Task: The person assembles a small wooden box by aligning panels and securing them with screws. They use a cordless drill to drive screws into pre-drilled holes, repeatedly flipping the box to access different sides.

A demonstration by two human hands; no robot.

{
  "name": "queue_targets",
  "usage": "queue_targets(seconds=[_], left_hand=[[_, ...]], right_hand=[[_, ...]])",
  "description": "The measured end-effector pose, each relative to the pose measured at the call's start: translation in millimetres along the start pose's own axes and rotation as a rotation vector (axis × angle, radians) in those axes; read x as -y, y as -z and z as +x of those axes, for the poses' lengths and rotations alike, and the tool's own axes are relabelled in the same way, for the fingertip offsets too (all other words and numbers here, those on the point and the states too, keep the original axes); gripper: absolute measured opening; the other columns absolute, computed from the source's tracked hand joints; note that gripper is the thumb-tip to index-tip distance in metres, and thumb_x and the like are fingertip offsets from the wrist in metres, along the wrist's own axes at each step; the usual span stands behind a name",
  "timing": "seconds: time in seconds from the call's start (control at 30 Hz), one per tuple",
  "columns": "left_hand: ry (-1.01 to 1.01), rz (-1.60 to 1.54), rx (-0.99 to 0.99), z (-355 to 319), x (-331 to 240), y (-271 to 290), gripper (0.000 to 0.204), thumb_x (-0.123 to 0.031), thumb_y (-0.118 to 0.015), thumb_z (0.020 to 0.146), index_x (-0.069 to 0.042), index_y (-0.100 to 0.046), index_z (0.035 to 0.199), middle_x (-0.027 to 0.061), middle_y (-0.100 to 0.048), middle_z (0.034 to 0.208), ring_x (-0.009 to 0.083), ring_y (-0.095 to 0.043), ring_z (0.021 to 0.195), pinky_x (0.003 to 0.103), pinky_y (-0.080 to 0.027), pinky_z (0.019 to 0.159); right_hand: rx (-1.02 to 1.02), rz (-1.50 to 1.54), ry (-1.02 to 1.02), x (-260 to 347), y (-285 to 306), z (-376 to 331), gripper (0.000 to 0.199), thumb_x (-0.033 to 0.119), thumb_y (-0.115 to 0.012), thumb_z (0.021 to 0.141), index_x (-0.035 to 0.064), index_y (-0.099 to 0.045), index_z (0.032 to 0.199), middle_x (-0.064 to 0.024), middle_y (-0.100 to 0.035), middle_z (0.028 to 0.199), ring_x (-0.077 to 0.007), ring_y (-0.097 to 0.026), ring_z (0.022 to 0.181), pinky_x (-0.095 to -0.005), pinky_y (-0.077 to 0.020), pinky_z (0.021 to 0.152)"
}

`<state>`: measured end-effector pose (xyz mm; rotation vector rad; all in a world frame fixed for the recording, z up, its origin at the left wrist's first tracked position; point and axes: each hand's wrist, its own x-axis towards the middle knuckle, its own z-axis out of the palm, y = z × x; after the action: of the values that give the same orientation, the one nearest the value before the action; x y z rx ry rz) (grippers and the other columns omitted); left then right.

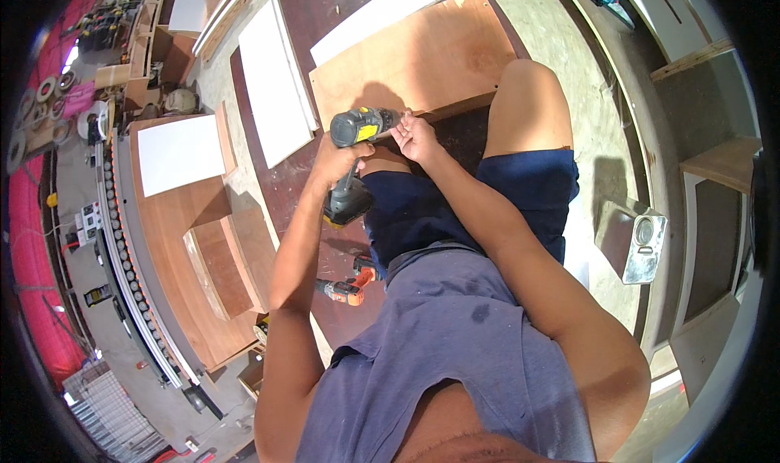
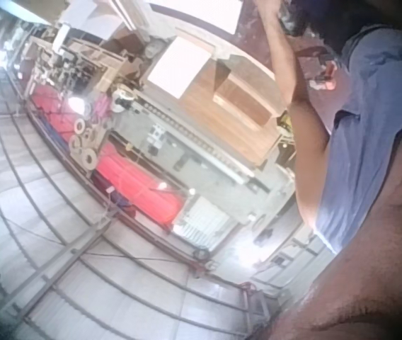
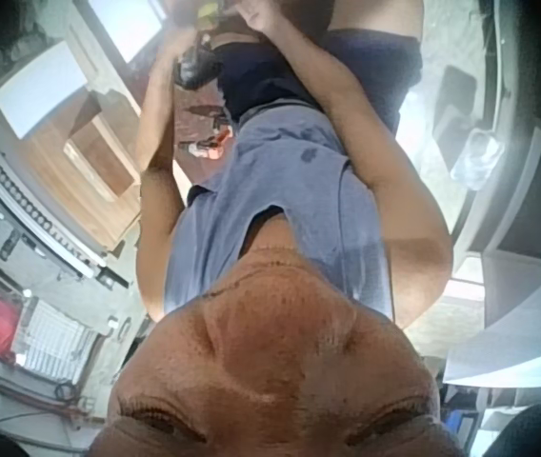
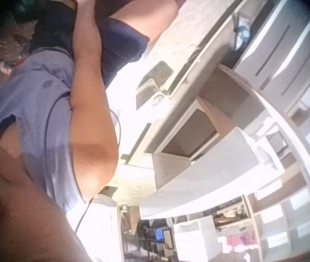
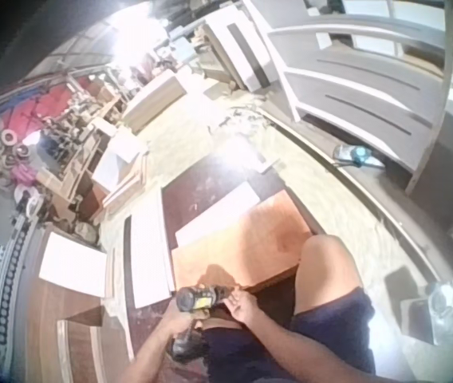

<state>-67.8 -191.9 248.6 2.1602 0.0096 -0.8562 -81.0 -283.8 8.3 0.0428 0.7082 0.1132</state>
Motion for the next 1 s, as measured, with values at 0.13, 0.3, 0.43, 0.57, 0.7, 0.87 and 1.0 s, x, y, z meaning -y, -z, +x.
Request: queue_targets(seconds=[0.13, 0.3, 0.43, 0.57, 0.7, 0.87, 1.0], left_hand=[[0.074, 0.021, 0.063, 9, -13, 10, 0.033, 0.005, -0.070, 0.072, 0.003, -0.064, 0.104, 0.0088, -0.069, 0.085, 0.0129, -0.060, 0.059, 0.027, -0.049, 0.051], [0.088, 0.164, 0.083, 16, -28, 9, 0.033, 0.004, -0.070, 0.070, 0.002, -0.063, 0.102, 0.0071, -0.066, 0.082, 0.0125, -0.058, 0.056, 0.026, -0.046, 0.049], [0.098, 0.191, 0.091, 16, -40, 5, 0.034, 0.003, -0.071, 0.070, 0.001, -0.063, 0.103, 0.0057, -0.065, 0.082, 0.0124, -0.057, 0.057, 0.027, -0.047, 0.050], [0.146, 0.171, 0.095, 19, -39, 7, 0.036, 0.002, -0.072, 0.071, 0.000, -0.063, 0.106, 0.0054, -0.066, 0.083, 0.0126, -0.058, 0.059, 0.027, -0.048, 0.052], [0.077, 0.253, 0.124, 26, -36, 4, 0.039, 0.002, -0.073, 0.073, 0.000, -0.062, 0.110, 0.0058, -0.067, 0.085, 0.0129, -0.058, 0.060, 0.027, -0.048, 0.053], [0.153, 0.148, 0.143, 25, -44, 7, 0.038, -0.001, -0.073, 0.075, 0.001, -0.061, 0.111, 0.0055, -0.067, 0.085, 0.0138, -0.059, 0.063, 0.028, -0.049, 0.056], [-0.031, 0.176, 0.126, 21, -29, 11, 0.030, -0.003, -0.073, 0.074, 0.000, -0.062, 0.102, 0.0041, -0.065, 0.084, 0.0130, -0.061, 0.069, 0.030, -0.051, 0.059]], right_hand=[[-0.057, 0.014, -0.035, -1, -10, -8, 0.016, 0.029, -0.050, 0.104, 0.0156, -0.054, 0.111, -0.0062, -0.059, 0.117, -0.0255, -0.059, 0.109, -0.0452, -0.0493, 0.100], [-0.026, 0.042, -0.047, 4, -13, -9, 0.018, 0.027, -0.049, 0.103, 0.0128, -0.050, 0.115, -0.0103, -0.055, 0.125, -0.0291, -0.058, 0.112, -0.0487, -0.0462, 0.107], [-0.014, 0.089, -0.071, 5, -6, 4, 0.017, 0.024, -0.049, 0.103, 0.0126, -0.050, 0.115, -0.0115, -0.054, 0.128, -0.0304, -0.058, 0.115, -0.0510, -0.0467, 0.106], [-0.022, 0.113, -0.063, 4, -9, 1, 0.021, 0.022, -0.048, 0.103, 0.0103, -0.049, 0.120, -0.0128, -0.052, 0.133, -0.0305, -0.058, 0.115, -0.0518, -0.0476, 0.106], [-0.156, -0.073, -0.057, 14, -19, -13, 0.021, 0.026, -0.048, 0.103, 0.0076, -0.055, 0.112, -0.0119, -0.063, 0.112, -0.0291, -0.064, 0.101, -0.0469, -0.0530, 0.097], [-0.256, -0.955, 1.035, -8, -48, -76, 0.033, 0.031, -0.058, 0.098, 0.0009, -0.060, 0.110, -0.0145, -0.063, 0.079, -0.0316, -0.063, 0.075, -0.0428, -0.0514, 0.074], [0.256, -1.242, 1.331, 29, -134, -142, 0.031, 0.030, -0.066, 0.091, 0.0006, -0.067, 0.099, -0.0181, -0.068, 0.088, -0.0328, -0.068, 0.082, -0.0420, -0.0518, 0.075]])
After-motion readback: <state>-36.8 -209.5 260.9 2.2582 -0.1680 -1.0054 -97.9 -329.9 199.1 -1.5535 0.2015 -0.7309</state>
